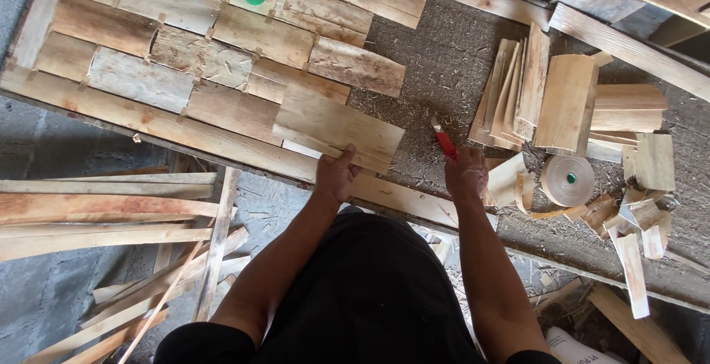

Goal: Arranging and taping thin wood or bamboo strips together on a workbench to create a decorative panel.

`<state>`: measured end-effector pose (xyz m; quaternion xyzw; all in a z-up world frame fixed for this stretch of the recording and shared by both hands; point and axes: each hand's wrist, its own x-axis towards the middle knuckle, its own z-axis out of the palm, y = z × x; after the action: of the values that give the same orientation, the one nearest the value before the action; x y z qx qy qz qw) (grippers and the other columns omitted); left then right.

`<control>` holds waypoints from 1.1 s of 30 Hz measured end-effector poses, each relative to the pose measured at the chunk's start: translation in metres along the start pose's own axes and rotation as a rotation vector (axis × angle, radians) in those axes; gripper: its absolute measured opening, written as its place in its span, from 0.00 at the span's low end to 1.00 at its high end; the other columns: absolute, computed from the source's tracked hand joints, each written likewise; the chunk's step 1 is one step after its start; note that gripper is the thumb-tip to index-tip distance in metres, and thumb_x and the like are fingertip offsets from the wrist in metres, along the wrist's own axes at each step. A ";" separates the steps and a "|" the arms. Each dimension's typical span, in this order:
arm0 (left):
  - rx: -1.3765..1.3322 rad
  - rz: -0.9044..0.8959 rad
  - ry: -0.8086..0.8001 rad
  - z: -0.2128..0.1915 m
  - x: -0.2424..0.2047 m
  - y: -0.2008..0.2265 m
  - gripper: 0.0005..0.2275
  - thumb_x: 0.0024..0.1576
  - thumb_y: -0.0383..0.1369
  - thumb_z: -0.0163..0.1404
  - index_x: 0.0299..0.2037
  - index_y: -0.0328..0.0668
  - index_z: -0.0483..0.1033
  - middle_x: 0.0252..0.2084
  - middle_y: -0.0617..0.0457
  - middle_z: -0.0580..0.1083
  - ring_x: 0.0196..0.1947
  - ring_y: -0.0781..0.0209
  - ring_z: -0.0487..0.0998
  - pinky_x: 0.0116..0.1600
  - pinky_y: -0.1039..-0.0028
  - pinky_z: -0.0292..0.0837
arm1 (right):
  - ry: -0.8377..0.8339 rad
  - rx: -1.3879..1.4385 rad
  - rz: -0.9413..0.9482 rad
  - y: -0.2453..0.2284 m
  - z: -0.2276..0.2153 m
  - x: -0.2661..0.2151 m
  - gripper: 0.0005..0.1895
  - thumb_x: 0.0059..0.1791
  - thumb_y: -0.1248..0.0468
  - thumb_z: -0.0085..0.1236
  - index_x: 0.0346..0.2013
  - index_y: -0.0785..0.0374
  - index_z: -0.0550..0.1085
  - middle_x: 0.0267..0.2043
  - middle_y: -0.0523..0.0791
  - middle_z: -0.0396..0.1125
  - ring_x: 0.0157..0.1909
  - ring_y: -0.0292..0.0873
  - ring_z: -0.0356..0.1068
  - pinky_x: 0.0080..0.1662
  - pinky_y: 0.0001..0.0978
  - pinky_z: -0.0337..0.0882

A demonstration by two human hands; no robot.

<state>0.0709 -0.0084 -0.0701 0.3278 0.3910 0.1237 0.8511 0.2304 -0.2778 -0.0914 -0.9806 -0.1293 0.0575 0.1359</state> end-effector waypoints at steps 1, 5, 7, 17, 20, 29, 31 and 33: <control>0.001 0.000 -0.003 -0.004 0.001 0.000 0.08 0.56 0.33 0.62 0.43 0.45 0.77 0.35 0.56 0.78 0.29 0.65 0.77 0.32 0.76 0.73 | 0.003 0.000 0.002 0.004 0.000 0.002 0.19 0.48 0.54 0.67 0.51 0.55 0.76 0.55 0.49 0.68 0.57 0.52 0.68 0.56 0.48 0.70; -0.049 0.048 0.045 -0.020 -0.002 0.004 0.07 0.58 0.33 0.62 0.40 0.41 0.78 0.32 0.54 0.76 0.24 0.64 0.72 0.32 0.73 0.73 | -0.025 -0.033 0.109 0.021 0.002 0.006 0.18 0.49 0.54 0.64 0.51 0.57 0.76 0.53 0.50 0.68 0.54 0.50 0.70 0.52 0.47 0.71; -0.046 0.054 0.064 -0.029 -0.004 0.002 0.07 0.59 0.33 0.61 0.40 0.39 0.78 0.31 0.53 0.76 0.24 0.64 0.72 0.33 0.71 0.76 | -0.005 -0.054 0.113 0.016 -0.018 0.003 0.18 0.50 0.54 0.64 0.50 0.57 0.76 0.53 0.49 0.69 0.54 0.50 0.70 0.52 0.47 0.72; -0.201 0.175 0.028 -0.049 -0.040 0.002 0.08 0.58 0.28 0.58 0.45 0.40 0.77 0.41 0.50 0.80 0.37 0.55 0.83 0.42 0.62 0.83 | 0.025 -0.278 -0.153 0.016 -0.051 0.057 0.26 0.49 0.55 0.59 0.61 0.57 0.72 0.70 0.47 0.58 0.74 0.53 0.50 0.70 0.56 0.50; -0.162 0.209 0.048 -0.067 -0.043 -0.008 0.08 0.61 0.28 0.57 0.48 0.38 0.76 0.43 0.48 0.79 0.38 0.53 0.81 0.41 0.62 0.81 | 0.048 -0.403 -0.276 0.023 -0.038 0.083 0.27 0.51 0.57 0.55 0.66 0.55 0.68 0.73 0.46 0.54 0.78 0.54 0.45 0.74 0.59 0.40; -0.171 0.266 0.132 -0.061 -0.094 -0.011 0.09 0.61 0.25 0.53 0.51 0.33 0.75 0.49 0.45 0.78 0.48 0.49 0.81 0.54 0.59 0.81 | -0.029 -0.428 -0.359 0.043 -0.018 0.118 0.34 0.55 0.44 0.38 0.74 0.50 0.53 0.79 0.45 0.42 0.80 0.53 0.34 0.72 0.67 0.26; -0.152 0.249 0.193 -0.064 -0.097 -0.018 0.09 0.63 0.25 0.53 0.51 0.31 0.74 0.49 0.44 0.77 0.48 0.48 0.81 0.55 0.57 0.80 | -0.016 -0.470 -0.354 0.050 -0.012 0.115 0.35 0.56 0.42 0.35 0.75 0.50 0.51 0.80 0.44 0.40 0.81 0.50 0.32 0.71 0.71 0.26; -0.176 0.269 0.179 -0.062 -0.101 -0.022 0.12 0.61 0.25 0.52 0.55 0.36 0.72 0.52 0.45 0.76 0.51 0.50 0.80 0.55 0.59 0.81 | -0.006 -0.516 -0.311 0.052 -0.010 0.112 0.35 0.58 0.46 0.34 0.78 0.53 0.52 0.81 0.44 0.41 0.82 0.48 0.33 0.70 0.76 0.27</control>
<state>-0.0432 -0.0436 -0.0548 0.2893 0.4056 0.2989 0.8139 0.3519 -0.2989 -0.1051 -0.9510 -0.2885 0.0044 -0.1110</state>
